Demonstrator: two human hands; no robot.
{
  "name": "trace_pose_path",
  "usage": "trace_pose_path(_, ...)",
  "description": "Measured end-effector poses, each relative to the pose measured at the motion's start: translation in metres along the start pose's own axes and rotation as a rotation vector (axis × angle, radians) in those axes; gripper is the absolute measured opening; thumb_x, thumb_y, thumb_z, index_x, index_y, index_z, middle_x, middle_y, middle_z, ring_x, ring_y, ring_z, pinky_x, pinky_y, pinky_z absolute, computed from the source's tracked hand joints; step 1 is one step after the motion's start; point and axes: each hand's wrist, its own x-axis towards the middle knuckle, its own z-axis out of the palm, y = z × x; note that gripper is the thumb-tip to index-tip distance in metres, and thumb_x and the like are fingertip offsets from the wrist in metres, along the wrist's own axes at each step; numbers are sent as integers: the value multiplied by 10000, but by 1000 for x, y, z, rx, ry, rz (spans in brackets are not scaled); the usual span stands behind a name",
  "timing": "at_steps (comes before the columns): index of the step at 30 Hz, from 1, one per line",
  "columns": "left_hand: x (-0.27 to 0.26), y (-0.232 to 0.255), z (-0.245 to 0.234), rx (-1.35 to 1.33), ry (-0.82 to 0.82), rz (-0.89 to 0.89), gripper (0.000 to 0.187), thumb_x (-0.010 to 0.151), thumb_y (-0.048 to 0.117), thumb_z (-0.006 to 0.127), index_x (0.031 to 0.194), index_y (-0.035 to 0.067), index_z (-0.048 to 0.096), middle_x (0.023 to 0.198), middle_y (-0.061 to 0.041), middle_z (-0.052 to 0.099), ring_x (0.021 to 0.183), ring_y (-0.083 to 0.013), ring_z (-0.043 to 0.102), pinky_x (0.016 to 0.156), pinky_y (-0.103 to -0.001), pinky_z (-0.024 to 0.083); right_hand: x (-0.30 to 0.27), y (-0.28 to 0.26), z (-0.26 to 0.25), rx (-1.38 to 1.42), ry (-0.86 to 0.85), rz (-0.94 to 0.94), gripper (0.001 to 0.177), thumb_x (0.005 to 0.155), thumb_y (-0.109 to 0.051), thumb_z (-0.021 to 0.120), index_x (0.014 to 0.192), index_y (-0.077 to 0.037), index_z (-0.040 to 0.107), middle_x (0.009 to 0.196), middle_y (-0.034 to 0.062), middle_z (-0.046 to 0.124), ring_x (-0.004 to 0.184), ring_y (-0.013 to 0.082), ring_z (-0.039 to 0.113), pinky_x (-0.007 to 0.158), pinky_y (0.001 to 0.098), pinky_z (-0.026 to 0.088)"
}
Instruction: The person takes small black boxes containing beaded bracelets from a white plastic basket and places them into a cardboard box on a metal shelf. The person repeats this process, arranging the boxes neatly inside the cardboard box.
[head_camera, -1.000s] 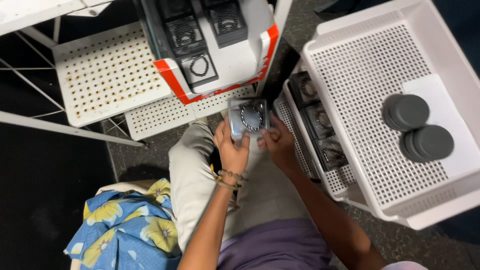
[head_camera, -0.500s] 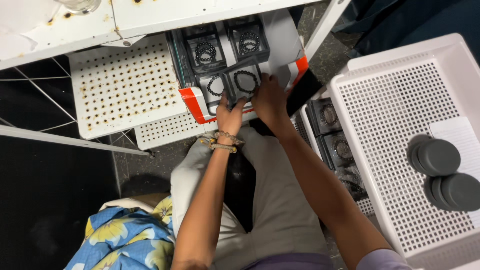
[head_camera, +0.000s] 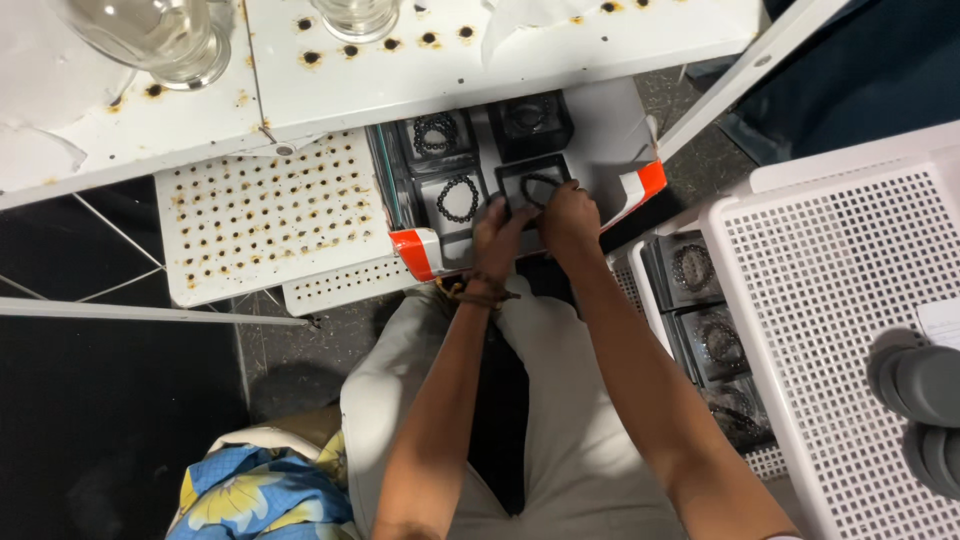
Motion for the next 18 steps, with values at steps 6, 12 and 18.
trace_pose_path(6,7,12,4,95,-128,-36,1028,900,615,674,1620,29,235,1662,-259,212,1543,-412,201,1257,-553,257,-12,-6,10,49,42,19,755,932,-229,684,1469,189,356,1230,399,563,934,491,709,768,595,621)
trace_pose_path(12,5,18,11,123,-176,-81,1075,883,689,633,1637,69,184,1681,-221,167,1556,-376,172,1266,-549,224,-12,-13,20,-8,-141,119,779,879,-204,721,1521,43,355,1350,349,457,992,497,690,822,618,571)
trace_pose_path(18,12,13,10,102,-144,-131,1042,903,675,637,1639,83,198,1693,-209,145,1561,-375,164,1265,-552,238,-13,-16,16,130,-137,137,578,930,-188,640,1435,6,438,1448,426,390,1070,543,658,865,636,530)
